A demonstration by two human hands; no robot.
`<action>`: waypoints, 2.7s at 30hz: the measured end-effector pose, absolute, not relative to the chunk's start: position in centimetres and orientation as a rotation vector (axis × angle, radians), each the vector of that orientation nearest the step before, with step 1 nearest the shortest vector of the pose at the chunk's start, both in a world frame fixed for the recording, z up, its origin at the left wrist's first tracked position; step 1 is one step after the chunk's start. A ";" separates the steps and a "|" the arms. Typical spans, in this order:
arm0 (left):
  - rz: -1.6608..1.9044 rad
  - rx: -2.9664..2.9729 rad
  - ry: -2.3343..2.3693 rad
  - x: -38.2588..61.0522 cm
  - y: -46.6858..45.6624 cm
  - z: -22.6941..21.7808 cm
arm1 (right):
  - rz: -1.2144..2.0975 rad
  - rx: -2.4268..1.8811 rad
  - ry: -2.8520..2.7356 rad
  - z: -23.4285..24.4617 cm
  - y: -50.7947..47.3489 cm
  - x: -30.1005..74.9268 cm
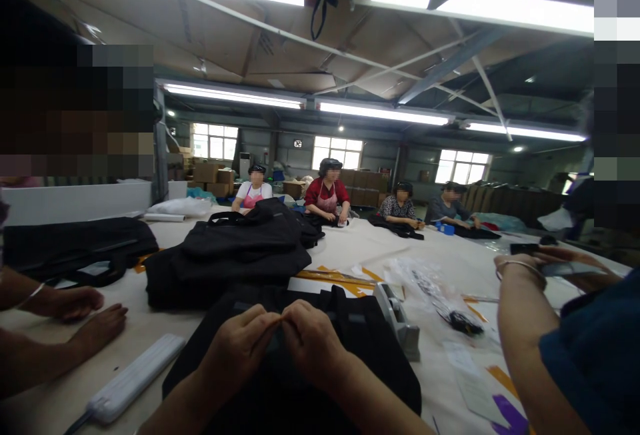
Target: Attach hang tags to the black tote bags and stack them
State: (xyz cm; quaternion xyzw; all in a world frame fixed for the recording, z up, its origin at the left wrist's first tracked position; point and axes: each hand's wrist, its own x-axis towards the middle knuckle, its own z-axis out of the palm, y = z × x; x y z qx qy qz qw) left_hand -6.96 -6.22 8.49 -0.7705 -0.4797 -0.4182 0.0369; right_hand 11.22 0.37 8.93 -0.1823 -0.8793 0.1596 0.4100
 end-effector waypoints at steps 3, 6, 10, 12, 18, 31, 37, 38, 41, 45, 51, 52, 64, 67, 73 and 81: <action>-1.188 -2.306 -1.506 -6.7 -6.2 8.6 | 0.436 -0.482 -2.191 8.5 0.6 11.1; -1.445 -2.345 -1.650 -6.2 -6.3 9.0 | 0.462 -0.438 -2.193 8.5 0.7 11.0; -2.267 -2.499 -2.024 -5.8 -6.2 9.0 | 0.496 -0.386 -2.185 8.9 0.6 10.9; -2.776 -2.453 -2.158 -5.9 -6.0 8.7 | 0.507 -0.369 -2.164 9.1 0.5 10.7; -3.522 -2.250 -1.926 -5.8 -5.7 8.7 | 0.461 -0.388 -2.034 9.0 0.2 9.9; -3.014 -1.996 -2.132 -5.0 -5.5 8.4 | 0.352 -0.426 -2.061 9.5 -0.1 10.2; -2.521 -2.175 -2.197 -5.4 -6.2 7.3 | 0.306 -0.714 -1.786 10.6 2.3 10.9; -2.481 -2.193 -2.195 -5.4 -6.3 7.3 | 0.388 -0.729 -1.773 10.6 2.6 10.9; -2.526 -2.182 -2.197 -5.3 -6.6 7.9 | 0.749 -0.655 -1.791 10.1 2.4 10.4; -2.805 -2.034 -2.164 -5.3 -6.4 8.7 | 1.059 -0.620 -1.656 8.8 1.1 9.5; -3.296 -1.759 -1.991 -4.8 -6.3 9.2 | 1.115 -0.608 -1.763 8.4 -0.9 8.8; -3.397 -1.742 -1.938 -4.6 -6.3 9.3 | 1.120 -0.598 -1.767 8.5 -1.2 8.6; -3.169 -1.680 -2.075 -5.6 -5.9 7.6 | 1.369 -0.599 -1.606 8.2 -1.3 8.5; -2.875 -1.760 -2.176 -5.9 -5.9 7.2 | 1.487 -0.596 -1.521 8.1 -1.4 9.0; -2.285 -2.150 -2.068 -5.9 -7.3 6.5 | 1.897 -0.486 -1.066 7.8 -1.3 9.7; -2.056 -2.369 -2.048 -7.2 -6.7 5.5 | 1.991 -0.711 -1.551 5.7 -1.3 9.4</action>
